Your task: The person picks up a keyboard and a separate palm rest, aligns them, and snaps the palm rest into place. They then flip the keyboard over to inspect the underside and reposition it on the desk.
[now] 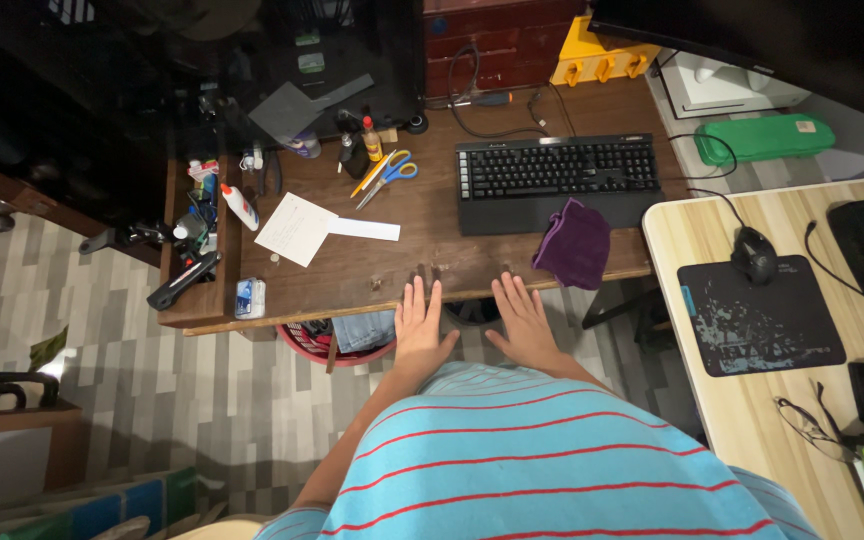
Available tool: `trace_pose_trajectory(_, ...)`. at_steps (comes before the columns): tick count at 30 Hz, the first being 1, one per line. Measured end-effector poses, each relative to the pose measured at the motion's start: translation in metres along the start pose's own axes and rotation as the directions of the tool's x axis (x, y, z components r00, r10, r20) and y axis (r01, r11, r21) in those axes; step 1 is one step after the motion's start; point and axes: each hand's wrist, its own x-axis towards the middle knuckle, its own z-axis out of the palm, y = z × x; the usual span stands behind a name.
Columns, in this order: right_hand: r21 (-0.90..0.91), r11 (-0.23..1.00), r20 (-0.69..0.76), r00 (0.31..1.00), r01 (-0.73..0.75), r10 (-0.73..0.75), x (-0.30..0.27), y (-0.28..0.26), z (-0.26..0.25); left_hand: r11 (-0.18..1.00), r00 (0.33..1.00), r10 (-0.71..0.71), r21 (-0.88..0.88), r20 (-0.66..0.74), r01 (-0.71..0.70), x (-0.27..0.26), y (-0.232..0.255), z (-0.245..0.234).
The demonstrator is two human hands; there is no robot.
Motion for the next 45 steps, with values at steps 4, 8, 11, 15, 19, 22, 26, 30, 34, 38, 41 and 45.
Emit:
trace_pose_trajectory(4,-0.004,1.000,-0.001,1.000,-0.008,0.008,-0.001,-0.002,-0.001,1.000,1.000,0.023,0.003,-0.013,-0.023,-0.001,-0.002,0.001)
trace_pose_trajectory(8,-0.004,1.000,0.002,1.000,-0.008,0.008,-0.001,-0.001,0.001,0.999,0.999,0.044,-0.002,-0.026,-0.044,-0.001,-0.003,0.002)
trace_pose_trajectory(11,-0.009,1.000,0.002,1.000,-0.006,0.006,-0.003,-0.002,0.004,0.999,0.999,0.049,-0.007,-0.025,-0.049,-0.002,-0.002,0.002)
trace_pose_trajectory(15,-0.015,1.000,0.023,1.000,-0.013,0.014,0.000,-0.001,0.007,0.997,0.997,0.076,-0.006,-0.033,-0.076,-0.001,-0.002,0.001)
trace_pose_trajectory(19,-0.011,1.000,0.020,1.000,-0.009,0.009,-0.002,-0.001,0.008,0.998,0.997,0.063,-0.009,-0.034,-0.064,-0.003,-0.002,0.001)
trace_pose_trajectory(22,-0.005,1.000,0.015,1.000,-0.007,0.007,-0.002,-0.001,0.008,0.997,0.996,0.074,-0.010,-0.044,-0.075,-0.002,-0.003,0.001)
trace_pose_trajectory(26,0.012,1.000,-0.008,1.000,0.023,-0.023,-0.002,0.000,0.006,0.996,0.995,0.086,-0.014,-0.047,-0.087,-0.001,-0.002,0.001)
trace_pose_trajectory(30,0.014,0.999,-0.023,0.999,0.028,-0.028,-0.001,-0.001,0.006,0.995,0.993,0.098,-0.021,-0.059,-0.100,0.000,-0.001,-0.001)
trace_pose_trajectory(34,0.011,1.000,-0.033,0.999,0.003,-0.003,0.001,-0.002,0.005,0.996,0.995,0.084,-0.014,-0.054,-0.085,0.004,-0.002,-0.004)
trace_pose_trajectory(38,0.011,0.999,-0.088,0.996,0.034,-0.033,0.001,-0.005,0.004,0.997,0.997,0.071,0.002,-0.033,-0.071,0.005,-0.003,-0.007)
trace_pose_trajectory(41,0.020,0.999,-0.094,0.995,0.038,-0.035,0.004,-0.006,0.002,0.998,0.997,0.066,0.006,-0.025,-0.066,0.008,-0.005,-0.010)
trace_pose_trajectory(45,0.042,0.999,-0.070,0.997,0.034,-0.031,0.005,-0.009,0.002,0.998,0.998,0.060,-0.004,-0.015,-0.060,0.008,-0.007,-0.012)
